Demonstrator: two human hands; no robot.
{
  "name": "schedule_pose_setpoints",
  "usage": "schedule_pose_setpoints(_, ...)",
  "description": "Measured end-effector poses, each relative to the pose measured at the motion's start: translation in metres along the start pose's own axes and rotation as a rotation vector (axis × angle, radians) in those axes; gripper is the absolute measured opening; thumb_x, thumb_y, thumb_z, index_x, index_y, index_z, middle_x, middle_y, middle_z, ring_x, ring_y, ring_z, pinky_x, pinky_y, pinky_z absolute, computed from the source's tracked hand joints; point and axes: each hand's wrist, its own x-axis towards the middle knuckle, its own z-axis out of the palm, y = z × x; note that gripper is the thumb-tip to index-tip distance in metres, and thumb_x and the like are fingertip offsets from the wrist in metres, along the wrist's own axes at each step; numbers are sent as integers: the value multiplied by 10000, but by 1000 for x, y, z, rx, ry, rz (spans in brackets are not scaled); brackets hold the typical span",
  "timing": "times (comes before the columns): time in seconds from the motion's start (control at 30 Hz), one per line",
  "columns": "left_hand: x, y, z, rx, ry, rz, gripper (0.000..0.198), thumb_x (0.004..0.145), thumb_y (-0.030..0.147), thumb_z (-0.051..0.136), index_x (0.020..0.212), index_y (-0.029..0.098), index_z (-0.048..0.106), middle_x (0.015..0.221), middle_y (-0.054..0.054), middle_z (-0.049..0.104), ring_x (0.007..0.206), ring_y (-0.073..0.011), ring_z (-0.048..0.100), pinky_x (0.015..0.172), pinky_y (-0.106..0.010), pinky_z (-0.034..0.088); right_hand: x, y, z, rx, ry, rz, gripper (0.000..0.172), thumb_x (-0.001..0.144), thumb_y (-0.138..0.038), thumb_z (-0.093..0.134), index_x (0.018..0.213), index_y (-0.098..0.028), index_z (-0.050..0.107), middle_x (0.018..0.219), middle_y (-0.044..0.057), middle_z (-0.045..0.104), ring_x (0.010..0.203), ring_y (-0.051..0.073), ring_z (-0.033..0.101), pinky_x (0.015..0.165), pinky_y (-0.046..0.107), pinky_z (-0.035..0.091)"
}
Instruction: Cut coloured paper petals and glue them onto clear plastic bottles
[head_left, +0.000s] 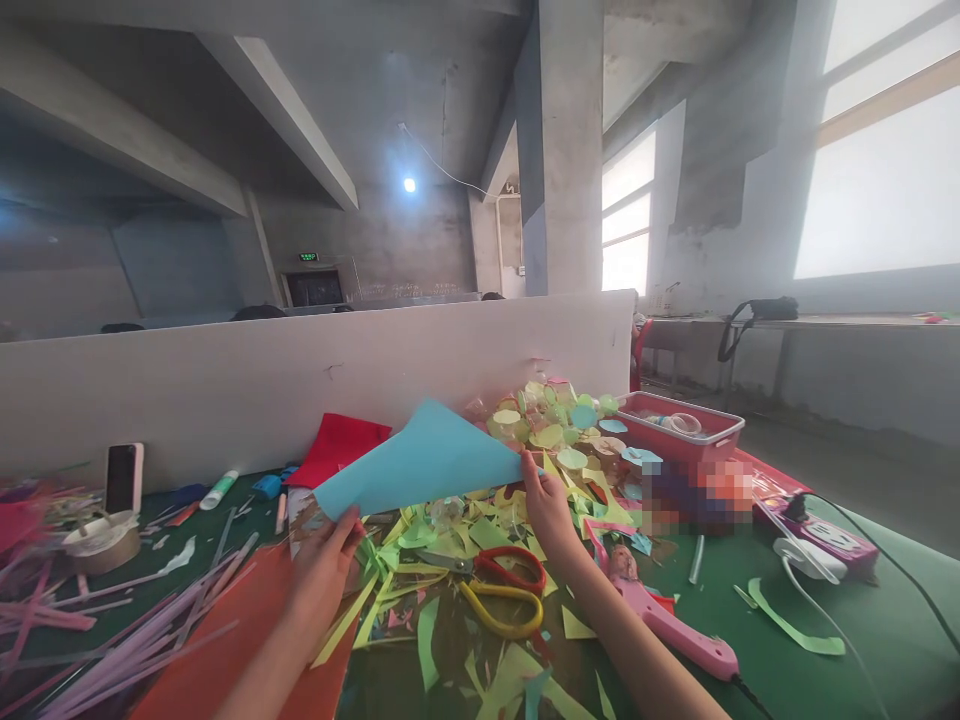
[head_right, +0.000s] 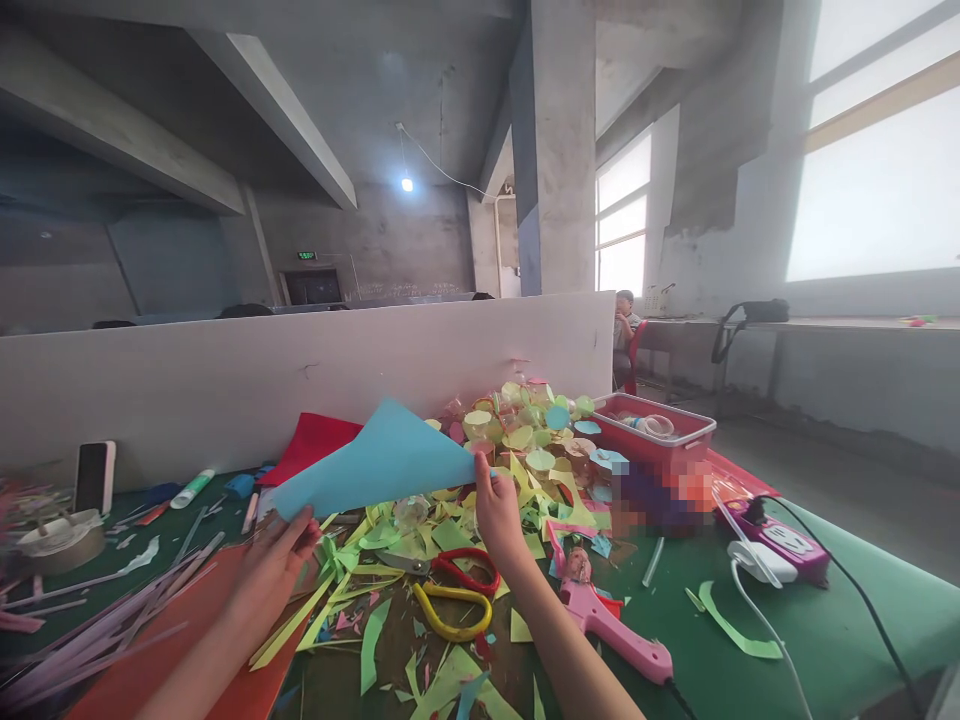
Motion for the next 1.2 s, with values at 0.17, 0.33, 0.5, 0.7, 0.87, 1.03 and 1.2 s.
schedule_pose_setpoints(0.17, 2, 1, -2, 8, 32, -23, 201, 585, 274, 818, 644, 158, 665, 615, 12, 613, 613, -99, 570, 636, -174, 529, -2, 1, 2, 38, -29, -2, 658, 771, -803, 333, 457, -227, 385, 427, -36, 323, 435, 130, 341, 430, 256, 296)
schedule_pose_setpoints(0.33, 2, 1, -2, 3, 50, -46, 126, 636, 214, 778, 684, 155, 678, 634, 4, 632, 613, -104, 593, 628, -179, 545, -7, -6, 2, 73, 0, 16, 634, 804, -767, 333, 445, -245, 350, 427, -38, 295, 418, 139, 302, 450, 277, 315)
schedule_pose_setpoints(0.5, -1, 3, 2, -41, 91, -61, 85, 711, 144, 710, 653, 160, 650, 594, 13, 620, 580, -96, 592, 617, -169, 552, -11, -12, 1, 66, 0, 52, 666, 785, -795, 293, 442, -238, 418, 440, -3, 384, 447, 162, 361, 498, 297, 369)
schedule_pose_setpoints(0.7, -3, 6, 10, -137, 143, -67, 135, 771, 85, 643, 673, 171, 608, 582, 28, 615, 564, -88, 604, 605, -174, 557, -11, -4, 6, 66, -27, 46, 688, 802, -788, 255, 445, -229, 437, 517, 44, 511, 527, 186, 459, 561, 301, 418)
schedule_pose_setpoints(0.87, -10, 8, 20, -193, 127, -108, 106, 797, 96, 611, 728, 175, 604, 625, 5, 651, 584, -131, 641, 610, -257, 591, -18, 4, 16, 59, -97, 52, 655, 826, -746, 322, 490, -205, 473, 508, 19, 502, 511, 161, 443, 515, 267, 369)
schedule_pose_setpoints(1.03, -23, 11, 30, -237, 48, -101, 216, 861, 121, 540, 987, 252, 656, 972, -3, 716, 813, -148, 686, 695, -292, 607, -29, 1, 20, 87, -371, -8, 544, 867, -638, 414, 695, -159, 606, 625, 23, 591, 584, 159, 508, 542, 240, 383)
schedule_pose_setpoints(1.2, -23, 16, 28, -154, 140, -151, 216, 878, 144, 523, 996, 265, 659, 1047, -17, 706, 956, -148, 659, 695, -244, 585, -41, -1, 23, -62, -467, -91, 459, 899, -519, 453, 749, -139, 664, 700, 13, 598, 662, 156, 517, 625, 240, 388)
